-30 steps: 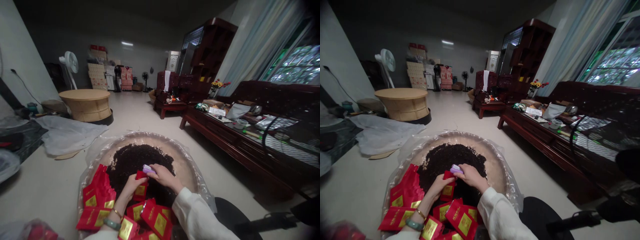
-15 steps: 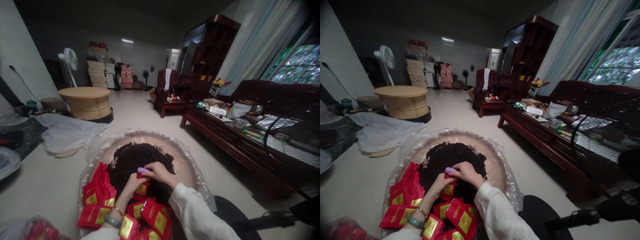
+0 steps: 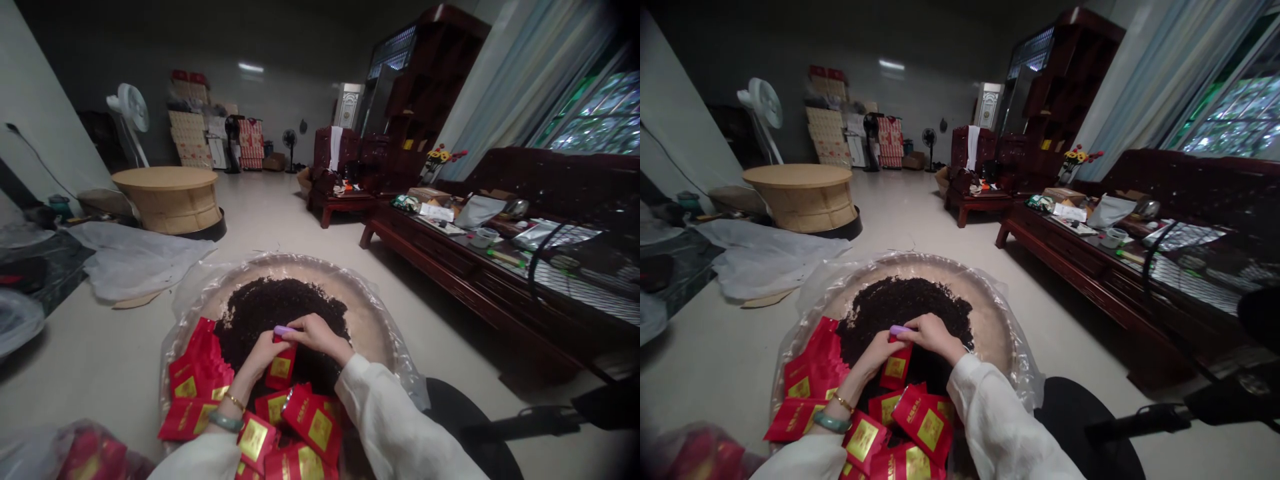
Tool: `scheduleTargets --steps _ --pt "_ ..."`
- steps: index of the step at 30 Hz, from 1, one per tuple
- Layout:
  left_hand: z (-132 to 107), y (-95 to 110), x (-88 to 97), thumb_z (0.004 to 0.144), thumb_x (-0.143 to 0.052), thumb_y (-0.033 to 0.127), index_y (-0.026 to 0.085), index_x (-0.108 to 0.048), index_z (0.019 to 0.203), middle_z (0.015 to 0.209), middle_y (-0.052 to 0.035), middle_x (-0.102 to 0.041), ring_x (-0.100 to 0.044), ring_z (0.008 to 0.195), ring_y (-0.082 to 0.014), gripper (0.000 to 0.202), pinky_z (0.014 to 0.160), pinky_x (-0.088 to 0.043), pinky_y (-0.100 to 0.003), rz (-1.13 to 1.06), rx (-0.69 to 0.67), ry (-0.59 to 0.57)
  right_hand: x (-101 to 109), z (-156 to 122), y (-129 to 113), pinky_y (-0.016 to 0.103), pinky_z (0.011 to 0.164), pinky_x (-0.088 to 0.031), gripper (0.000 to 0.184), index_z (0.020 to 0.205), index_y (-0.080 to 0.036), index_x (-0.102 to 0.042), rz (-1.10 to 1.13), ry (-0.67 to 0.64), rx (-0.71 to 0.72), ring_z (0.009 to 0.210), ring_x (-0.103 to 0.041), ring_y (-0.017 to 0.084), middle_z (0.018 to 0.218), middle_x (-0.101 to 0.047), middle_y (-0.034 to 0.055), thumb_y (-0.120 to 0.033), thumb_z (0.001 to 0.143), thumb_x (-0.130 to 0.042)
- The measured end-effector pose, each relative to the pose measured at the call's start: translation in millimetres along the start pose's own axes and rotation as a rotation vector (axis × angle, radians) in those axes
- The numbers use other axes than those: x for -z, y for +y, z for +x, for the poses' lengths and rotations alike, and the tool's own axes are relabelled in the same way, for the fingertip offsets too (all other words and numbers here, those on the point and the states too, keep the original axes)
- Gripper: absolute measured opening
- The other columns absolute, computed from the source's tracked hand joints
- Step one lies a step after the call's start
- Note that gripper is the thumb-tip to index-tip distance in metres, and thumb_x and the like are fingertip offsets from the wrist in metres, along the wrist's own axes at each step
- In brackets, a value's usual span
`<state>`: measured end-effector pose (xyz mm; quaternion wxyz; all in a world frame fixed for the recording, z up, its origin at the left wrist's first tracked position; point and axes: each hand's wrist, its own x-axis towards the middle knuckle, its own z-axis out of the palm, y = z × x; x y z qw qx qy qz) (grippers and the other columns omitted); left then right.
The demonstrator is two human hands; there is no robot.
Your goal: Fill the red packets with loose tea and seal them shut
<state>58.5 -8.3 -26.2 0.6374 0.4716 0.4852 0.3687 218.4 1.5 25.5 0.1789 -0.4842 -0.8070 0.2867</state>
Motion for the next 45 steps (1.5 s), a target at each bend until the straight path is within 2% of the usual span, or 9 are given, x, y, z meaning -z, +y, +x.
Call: scheduleTargets --steps 8,14,19,22,25,27,33,39,45 --pt "-1 8 1.9 0.053 -0.074 0.027 0.012 -0.064 0.064 0.053 0.0036 -0.061 -0.053 0.052 -0.0123 0.022 0.054 -0.038 -0.023 0.095 -0.011 0.008 -5 -2 12 0.021 0.055 -0.029 0.042 0.092 -0.020 -0.073 0.100 0.096 -0.022 0.064 -0.053 0.013 0.074 -0.067 -0.0004 -0.054 0.085 -0.049" --pt "-5 18 11.5 0.055 -0.075 0.037 0.012 -0.068 0.076 0.058 0.0013 -0.065 -0.056 0.055 -0.0135 0.033 0.057 -0.041 -0.025 0.094 0.003 0.006 -8 -17 47 0.023 0.058 -0.034 0.040 0.090 -0.020 -0.073 0.073 0.152 -0.167 0.066 -0.059 0.017 0.076 -0.070 0.0018 -0.051 0.086 -0.049" --pt "-6 21 13.9 0.054 -0.074 0.047 0.013 -0.065 0.067 0.053 0.0018 -0.063 -0.053 0.050 -0.0120 0.037 0.054 -0.040 -0.024 0.026 0.015 0.014 -19 -32 72 0.024 0.064 -0.038 0.034 0.089 -0.019 -0.072 -0.078 0.130 -0.255 0.073 -0.061 0.019 0.080 -0.070 0.0066 -0.049 0.080 -0.059" --pt "-6 21 8.8 0.057 -0.072 0.052 0.013 -0.064 0.063 0.051 0.0016 -0.062 -0.052 0.048 -0.0114 0.040 0.053 -0.039 -0.024 0.010 0.009 0.014 -26 -33 65 0.027 0.073 -0.041 0.035 0.097 -0.017 -0.071 -0.053 0.226 -0.196 0.084 -0.060 0.022 0.091 -0.069 0.0105 -0.046 0.079 -0.061" --pt "-8 20 0.5 0.057 -0.070 0.053 0.013 -0.064 0.064 0.051 0.0016 -0.060 -0.050 0.048 -0.0111 0.041 0.052 -0.038 -0.024 0.017 0.002 0.007 -35 -27 44 0.029 0.076 -0.045 0.037 0.107 -0.020 -0.067 0.243 0.300 -0.078 0.085 -0.061 0.020 0.099 -0.069 0.0081 -0.044 0.082 -0.057" --pt "-11 21 -3.7 0.057 -0.070 0.053 0.013 -0.063 0.063 0.050 0.0027 -0.058 -0.048 0.048 -0.0105 0.041 0.051 -0.035 -0.023 0.034 -0.010 0.007 -42 -23 28 0.029 0.073 -0.047 0.033 0.099 -0.020 -0.070 0.400 0.316 -0.030 0.079 -0.062 0.018 0.092 -0.071 0.0054 -0.044 0.077 -0.063" --pt "-20 28 -0.9 0.062 -0.067 0.055 0.015 -0.055 0.054 0.045 0.0063 -0.047 -0.038 0.045 -0.0078 0.042 0.048 -0.026 -0.022 0.093 -0.025 -0.006 -54 -16 14 0.025 0.057 -0.045 0.026 0.075 -0.017 -0.073 0.683 0.363 -0.152 0.061 -0.060 0.016 0.068 -0.071 0.0034 -0.041 0.068 -0.069" --pt "-25 28 3.9 0.066 -0.061 0.058 0.014 -0.057 0.058 0.047 0.0044 -0.052 -0.040 0.046 -0.0086 0.044 0.049 -0.027 -0.023 0.114 -0.012 -0.059 -47 -18 17 0.022 0.049 -0.039 0.027 0.063 -0.015 -0.071 0.683 0.333 -0.183 0.050 -0.053 0.012 0.053 -0.063 0.0003 -0.038 0.073 -0.062" --pt "-28 27 3.8 0.064 -0.062 0.061 0.015 -0.053 0.052 0.044 0.0059 -0.047 -0.036 0.043 -0.0076 0.048 0.047 -0.024 -0.022 0.155 0.015 -0.087 -49 -23 14 0.021 0.048 -0.037 0.025 0.060 -0.016 -0.066 0.634 0.344 -0.183 0.051 -0.051 0.011 0.054 -0.061 -0.0003 -0.040 0.067 -0.069"
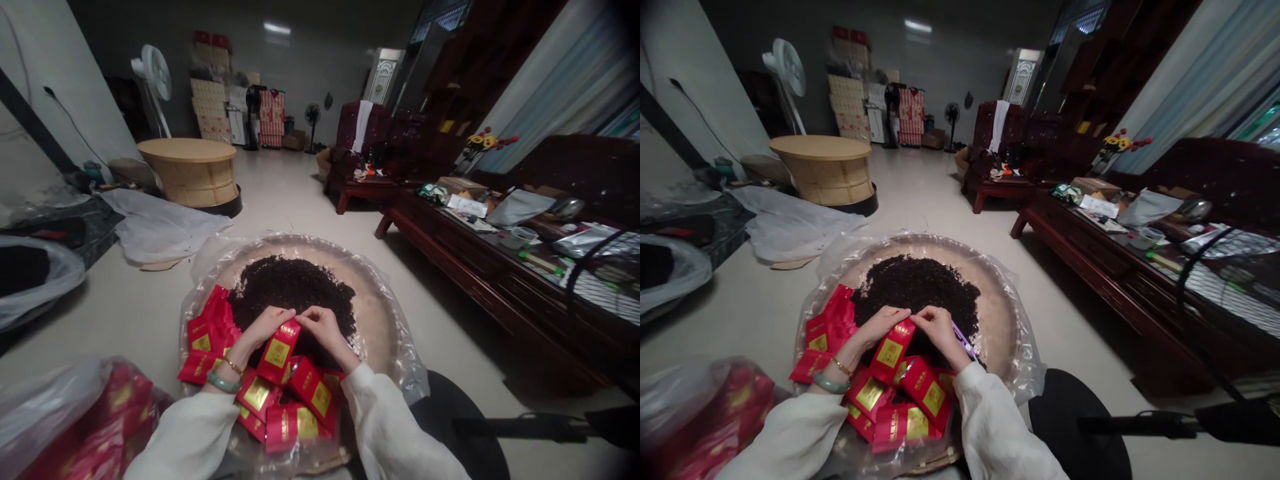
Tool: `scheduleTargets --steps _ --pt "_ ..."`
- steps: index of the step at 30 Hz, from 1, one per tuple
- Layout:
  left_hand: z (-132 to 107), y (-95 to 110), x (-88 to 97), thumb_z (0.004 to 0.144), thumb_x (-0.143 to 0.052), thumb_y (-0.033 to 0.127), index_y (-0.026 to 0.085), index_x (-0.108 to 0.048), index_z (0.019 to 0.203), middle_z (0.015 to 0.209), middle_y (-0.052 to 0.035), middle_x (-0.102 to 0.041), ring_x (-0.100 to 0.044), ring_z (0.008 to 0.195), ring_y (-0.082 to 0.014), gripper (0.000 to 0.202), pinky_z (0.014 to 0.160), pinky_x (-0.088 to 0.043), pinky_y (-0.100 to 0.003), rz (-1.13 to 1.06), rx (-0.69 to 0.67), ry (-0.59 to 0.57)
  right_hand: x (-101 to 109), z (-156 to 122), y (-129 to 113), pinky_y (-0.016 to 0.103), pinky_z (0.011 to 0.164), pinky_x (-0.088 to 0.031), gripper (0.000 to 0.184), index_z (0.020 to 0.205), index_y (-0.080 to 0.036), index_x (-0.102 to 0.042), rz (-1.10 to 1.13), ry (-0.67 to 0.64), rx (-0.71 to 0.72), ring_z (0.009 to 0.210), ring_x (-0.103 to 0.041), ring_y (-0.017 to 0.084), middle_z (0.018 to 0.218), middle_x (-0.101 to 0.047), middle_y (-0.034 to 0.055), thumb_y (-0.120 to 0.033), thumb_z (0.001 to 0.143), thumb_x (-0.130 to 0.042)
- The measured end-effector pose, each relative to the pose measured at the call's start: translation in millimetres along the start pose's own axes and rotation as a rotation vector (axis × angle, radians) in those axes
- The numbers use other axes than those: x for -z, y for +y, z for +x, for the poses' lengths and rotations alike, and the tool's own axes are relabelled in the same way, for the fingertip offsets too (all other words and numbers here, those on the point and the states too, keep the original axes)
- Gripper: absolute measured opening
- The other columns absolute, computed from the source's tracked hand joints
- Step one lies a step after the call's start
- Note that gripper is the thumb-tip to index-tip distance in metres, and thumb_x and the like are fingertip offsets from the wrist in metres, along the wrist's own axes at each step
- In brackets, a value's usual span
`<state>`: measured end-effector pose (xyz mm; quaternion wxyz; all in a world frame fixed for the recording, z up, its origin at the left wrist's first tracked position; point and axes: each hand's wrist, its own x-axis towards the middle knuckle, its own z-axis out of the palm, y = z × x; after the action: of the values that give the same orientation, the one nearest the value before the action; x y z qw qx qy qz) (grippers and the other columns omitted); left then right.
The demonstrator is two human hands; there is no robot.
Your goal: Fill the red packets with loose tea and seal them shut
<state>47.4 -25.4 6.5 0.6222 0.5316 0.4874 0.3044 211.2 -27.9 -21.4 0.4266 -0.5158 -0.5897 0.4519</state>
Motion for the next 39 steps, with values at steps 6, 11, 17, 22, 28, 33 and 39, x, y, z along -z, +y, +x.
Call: scheduleTargets --steps 6,11,17,22,28,33,39 --pt "0 -4 2.3 0.065 -0.058 0.066 0.016 -0.049 0.047 0.042 0.0064 -0.043 -0.032 0.043 -0.0072 0.053 0.046 -0.021 -0.023 0.051 -0.005 0.013 -2 -4 0 0.020 0.044 -0.035 0.033 0.058 -0.017 -0.057 0.027 -0.067 -0.024 0.046 -0.046 0.009 0.050 -0.054 -0.0038 -0.046 0.064 -0.072" --pt "-1 -9 3.9 0.071 -0.050 0.067 0.015 -0.055 0.051 0.044 0.0036 -0.050 -0.038 0.043 -0.0086 0.057 0.047 -0.027 -0.023 0.042 0.017 0.007 -4 -8 0 0.020 0.044 -0.036 0.038 0.060 -0.017 -0.054 0.093 -0.124 -0.070 0.043 -0.046 0.008 0.048 -0.053 -0.0051 -0.051 0.064 -0.071" --pt "-15 -21 12.9 0.066 -0.068 0.050 0.013 -0.068 0.085 0.069 -0.0012 -0.069 -0.059 0.062 -0.0149 0.042 0.062 -0.043 -0.025 -0.089 0.057 -0.155 -7 -14 8 0.021 0.044 -0.038 0.040 0.062 -0.019 -0.050 0.205 -0.059 -0.104 0.042 -0.047 0.009 0.048 -0.052 -0.0055 -0.053 0.063 -0.071" --pt "-31 -26 26.0 0.063 -0.070 0.040 0.013 -0.068 0.091 0.076 -0.0016 -0.069 -0.059 0.067 -0.0159 0.039 0.063 -0.043 -0.024 0.043 0.077 -0.219 -10 -21 14 0.021 0.045 -0.037 0.036 0.061 -0.018 -0.051 0.142 -0.154 -0.135 0.044 -0.047 0.009 0.050 -0.053 -0.0049 -0.047 0.065 -0.071" --pt "-52 -19 52.1 0.064 -0.063 0.029 0.017 -0.070 0.074 0.062 0.0045 -0.062 -0.048 0.055 -0.0111 0.017 0.051 -0.034 -0.019 0.486 0.049 -0.351 -10 -32 13 0.023 0.056 -0.041 0.016 0.068 -0.016 -0.062 -0.016 -0.316 -0.061 0.060 -0.055 0.012 0.066 -0.063 -0.0007 -0.032 0.073 -0.064" --pt "-62 -25 52.9 0.058 -0.065 0.026 0.020 -0.070 0.062 0.049 0.0056 -0.057 -0.041 0.045 -0.0115 0.009 0.045 -0.028 -0.022 0.728 0.108 -0.436 -10 -35 17 0.023 0.057 -0.042 0.012 0.071 -0.017 -0.064 -0.075 -0.312 -0.032 0.061 -0.055 0.012 0.066 -0.063 -0.0013 -0.027 0.076 -0.059" --pt "-52 -34 27.6 0.061 -0.069 0.033 0.019 -0.068 0.060 0.068 -0.0024 -0.063 -0.056 0.070 -0.0205 0.013 0.059 -0.039 -0.025 1.076 -0.026 -0.436 -9 -40 20 0.023 0.059 -0.042 0.014 0.074 -0.017 -0.064 -0.073 -0.324 -0.029 0.063 -0.056 0.013 0.068 -0.063 -0.0010 -0.029 0.076 -0.059"
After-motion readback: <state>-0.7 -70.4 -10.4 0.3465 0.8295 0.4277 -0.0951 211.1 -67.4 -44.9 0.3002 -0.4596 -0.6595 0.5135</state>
